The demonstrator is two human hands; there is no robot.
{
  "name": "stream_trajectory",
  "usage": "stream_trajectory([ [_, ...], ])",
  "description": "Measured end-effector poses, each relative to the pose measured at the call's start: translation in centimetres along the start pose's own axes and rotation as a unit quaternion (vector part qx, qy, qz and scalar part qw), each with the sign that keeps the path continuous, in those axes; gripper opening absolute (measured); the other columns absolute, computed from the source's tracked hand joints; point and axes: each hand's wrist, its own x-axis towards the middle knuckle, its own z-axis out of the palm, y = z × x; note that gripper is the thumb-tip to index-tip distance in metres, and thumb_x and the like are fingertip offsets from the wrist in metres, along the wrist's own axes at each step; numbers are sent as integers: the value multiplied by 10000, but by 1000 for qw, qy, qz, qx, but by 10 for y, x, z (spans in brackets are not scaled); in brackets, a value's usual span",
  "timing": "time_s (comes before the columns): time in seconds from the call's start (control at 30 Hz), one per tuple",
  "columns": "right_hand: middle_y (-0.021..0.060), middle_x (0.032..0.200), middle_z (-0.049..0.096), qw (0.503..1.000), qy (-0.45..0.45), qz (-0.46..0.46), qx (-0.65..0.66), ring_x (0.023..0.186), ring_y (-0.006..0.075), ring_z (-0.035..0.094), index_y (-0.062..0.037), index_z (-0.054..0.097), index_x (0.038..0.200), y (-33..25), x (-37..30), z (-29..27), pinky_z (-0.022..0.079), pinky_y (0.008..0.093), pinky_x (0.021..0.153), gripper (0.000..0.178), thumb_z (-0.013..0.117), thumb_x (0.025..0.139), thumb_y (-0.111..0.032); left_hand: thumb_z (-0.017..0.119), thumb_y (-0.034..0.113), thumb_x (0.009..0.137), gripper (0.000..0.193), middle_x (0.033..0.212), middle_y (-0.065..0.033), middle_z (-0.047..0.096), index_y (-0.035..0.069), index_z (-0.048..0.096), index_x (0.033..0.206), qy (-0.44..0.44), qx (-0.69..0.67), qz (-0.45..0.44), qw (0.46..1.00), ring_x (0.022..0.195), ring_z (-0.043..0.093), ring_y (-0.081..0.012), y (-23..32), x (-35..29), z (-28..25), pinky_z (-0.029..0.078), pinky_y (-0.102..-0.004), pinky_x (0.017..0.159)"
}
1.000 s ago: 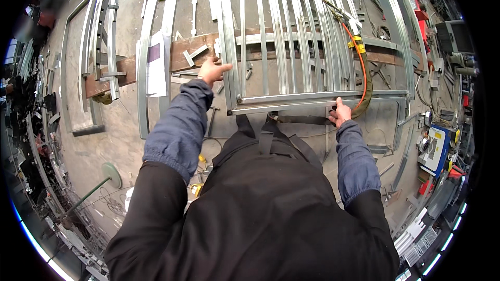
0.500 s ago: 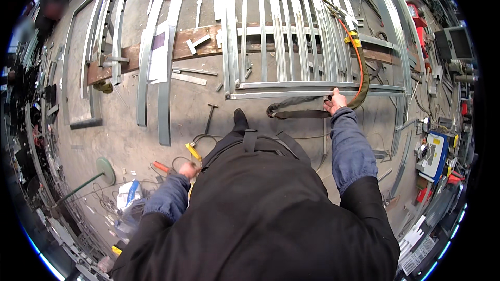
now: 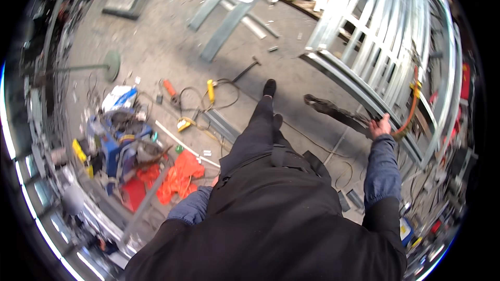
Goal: The person assembles a metal frame by positioning and welding metal bars together, then grinding the welded joints to smooth them. They handle a welding torch and an angle grinder, moving between welding and grinding steps while working on a large rectangular frame structure.
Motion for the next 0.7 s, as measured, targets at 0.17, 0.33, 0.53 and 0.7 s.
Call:
stream_trajectory([
  [0.17,138,1327,622,999,-42,-3,-22,1193,317,623,-51,537,1419,-5,14,-19,544,469,1021,728,555,1028,-665,710,307,906,459,1190,-279,734,22,717,1266,29,-93,-14,995,1181,688,-422,-38,-22,55,535,-457,1017],
  [0.33,143,1286,676,998,-43,-48,-26,1072,291,696,-87,513,1425,68,-29,8,577,448,917,700,480,1051,-678,708,294,905,448,1188,-280,733,22,718,1260,130,-131,-3,983,1185,685,-425,-122,-12,74,535,-456,1020],
  [0.53,137,1201,674,846,-294,-7,-445,893,219,660,-66,533,1435,234,-163,77,553,389,712,603,558,1065,-542,713,188,863,421,1167,-282,739,4,723,1241,351,-118,-131,920,1140,709,-413,-153,-13,-63,550,-456,993],
  [0.7,91,1099,692,799,-320,-35,-508,883,178,667,-44,514,1505,375,-267,117,545,344,676,543,608,1075,-363,756,202,845,546,1152,-258,745,-16,657,1337,346,-199,-101,911,1089,714,-426,-173,73,-247,550,-448,1007],
])
